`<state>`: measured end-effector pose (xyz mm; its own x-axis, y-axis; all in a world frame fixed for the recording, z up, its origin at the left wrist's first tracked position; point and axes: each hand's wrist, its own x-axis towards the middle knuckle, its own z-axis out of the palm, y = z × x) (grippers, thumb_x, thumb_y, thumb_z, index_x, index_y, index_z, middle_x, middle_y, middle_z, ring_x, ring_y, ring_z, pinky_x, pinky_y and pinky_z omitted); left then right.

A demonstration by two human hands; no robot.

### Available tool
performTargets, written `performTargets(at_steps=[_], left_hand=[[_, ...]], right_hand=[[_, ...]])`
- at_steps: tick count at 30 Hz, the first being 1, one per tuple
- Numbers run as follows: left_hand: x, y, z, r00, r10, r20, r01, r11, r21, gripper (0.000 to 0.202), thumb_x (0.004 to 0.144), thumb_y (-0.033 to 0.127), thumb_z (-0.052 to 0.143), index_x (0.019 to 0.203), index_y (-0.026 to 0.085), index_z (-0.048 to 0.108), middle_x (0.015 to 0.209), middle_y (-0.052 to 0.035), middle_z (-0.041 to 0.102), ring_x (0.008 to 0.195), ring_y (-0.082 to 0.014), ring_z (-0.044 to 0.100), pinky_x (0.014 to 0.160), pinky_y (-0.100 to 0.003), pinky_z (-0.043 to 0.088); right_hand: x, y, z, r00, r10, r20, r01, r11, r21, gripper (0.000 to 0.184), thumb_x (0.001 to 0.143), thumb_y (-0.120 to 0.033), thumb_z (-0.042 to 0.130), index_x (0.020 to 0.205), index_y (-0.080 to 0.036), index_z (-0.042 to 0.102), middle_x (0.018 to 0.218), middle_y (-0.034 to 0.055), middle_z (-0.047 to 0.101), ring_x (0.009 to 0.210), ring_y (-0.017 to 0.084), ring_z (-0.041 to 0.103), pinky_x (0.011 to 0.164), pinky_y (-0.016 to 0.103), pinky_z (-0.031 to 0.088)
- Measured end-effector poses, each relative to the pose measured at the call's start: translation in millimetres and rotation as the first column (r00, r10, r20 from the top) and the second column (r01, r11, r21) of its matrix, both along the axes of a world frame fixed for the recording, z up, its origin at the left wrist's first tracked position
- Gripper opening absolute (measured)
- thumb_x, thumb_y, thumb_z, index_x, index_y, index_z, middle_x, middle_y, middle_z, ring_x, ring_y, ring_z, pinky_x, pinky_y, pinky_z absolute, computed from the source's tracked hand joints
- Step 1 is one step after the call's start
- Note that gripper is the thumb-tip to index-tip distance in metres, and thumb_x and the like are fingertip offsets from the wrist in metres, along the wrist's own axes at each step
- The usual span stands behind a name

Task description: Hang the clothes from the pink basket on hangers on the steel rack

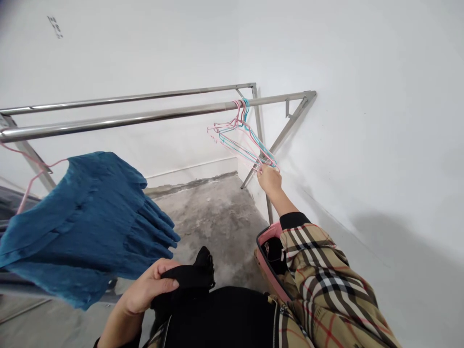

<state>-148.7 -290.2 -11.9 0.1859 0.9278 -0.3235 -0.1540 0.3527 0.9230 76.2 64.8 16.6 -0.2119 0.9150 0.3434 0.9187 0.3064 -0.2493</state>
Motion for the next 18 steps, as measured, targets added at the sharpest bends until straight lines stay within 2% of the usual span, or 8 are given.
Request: performTargets(at_steps=[2,4,7,10,12,14,16,18], left_hand=[[-1,-1,0.4,1.000,0.025,0.010,-0.025,1.000,-0.014,0.041,0.064,0.048,0.081,0.069,0.010,0.065,0.055,0.0004,0.051,0.050,-0.0073,0.040,0.049,-0.019,0.028],[-1,-3,0.5,0.998,0.053,0.021,-0.052,0.998,-0.027,0.040,0.064,0.047,0.081,0.071,0.010,0.066,0.056,0.0002,0.053,0.050,-0.0077,0.042,0.050,-0.019,0.030],[0,-5,-0.8,0.995,0.090,0.035,-0.089,0.996,-0.028,0.038,0.065,0.045,0.082,0.070,0.011,0.066,0.056,0.0006,0.054,0.049,-0.0075,0.043,0.049,-0.019,0.030],[2,-7,-3.6,0.993,0.107,0.047,-0.106,0.994,-0.033,0.037,0.064,0.044,0.083,0.067,0.011,0.065,0.054,0.0007,0.054,0.048,-0.0074,0.043,0.048,-0.019,0.030],[3,-8,-4.4,0.993,0.107,0.053,-0.105,0.994,-0.043,0.038,0.063,0.045,0.083,0.066,0.011,0.065,0.053,0.0007,0.053,0.047,-0.0073,0.043,0.048,-0.019,0.030],[4,-7,-3.2,0.993,0.099,0.062,-0.096,0.994,-0.049,0.038,0.063,0.045,0.083,0.068,0.011,0.067,0.054,0.0000,0.055,0.047,-0.0076,0.045,0.049,-0.019,0.032],[5,-6,-0.5,0.994,0.089,0.070,-0.086,0.995,-0.045,0.038,0.064,0.045,0.083,0.069,0.011,0.068,0.056,-0.0006,0.056,0.048,-0.0080,0.047,0.050,-0.019,0.034],[7,-4,2.4,0.994,0.084,0.076,-0.081,0.996,-0.038,0.038,0.064,0.045,0.083,0.068,0.011,0.068,0.057,-0.0010,0.058,0.050,-0.0082,0.048,0.051,-0.019,0.035]], right_hand=[[-5,0,1.1,0.999,0.030,-0.028,-0.029,0.999,0.024,0.027,0.093,-0.029,0.047,0.111,-0.018,0.065,0.115,0.0136,0.068,0.111,0.027,0.061,0.092,0.037,0.045],[-9,-1,2.1,0.997,0.041,-0.064,-0.036,0.996,0.077,0.036,0.093,-0.029,0.047,0.125,-0.016,0.058,0.125,0.0153,0.063,0.114,0.028,0.059,0.093,0.038,0.045],[-11,-1,3.3,0.995,0.007,-0.095,0.000,0.997,0.074,0.048,0.093,-0.030,0.048,0.137,-0.011,0.047,0.124,0.0208,0.062,0.109,0.032,0.061,0.089,0.042,0.047],[-10,1,4.3,0.983,-0.029,-0.180,0.025,0.999,-0.025,0.037,0.092,-0.029,0.048,0.122,-0.009,0.057,0.114,0.0226,0.065,0.108,0.032,0.061,0.092,0.044,0.045],[-9,3,4.9,0.952,-0.011,-0.306,-0.013,0.997,-0.074,0.025,0.089,-0.027,0.050,0.104,-0.012,0.064,0.112,0.0208,0.066,0.112,0.032,0.058,0.096,0.046,0.042],[-9,4,5.9,0.907,0.031,-0.420,-0.079,0.992,-0.098,0.017,0.085,-0.028,0.054,0.087,-0.015,0.065,0.108,0.0171,0.066,0.113,0.030,0.056,0.097,0.045,0.041],[-13,6,8.1,0.855,0.084,-0.511,-0.169,0.978,-0.121,0.015,0.080,-0.030,0.059,0.083,-0.016,0.064,0.095,0.0112,0.067,0.101,0.025,0.059,0.089,0.039,0.046],[-20,6,12.6,0.764,0.143,-0.629,-0.297,0.943,-0.147,0.021,0.079,-0.033,0.060,0.091,-0.016,0.064,0.077,0.0031,0.062,0.078,0.018,0.060,0.074,0.032,0.049]])
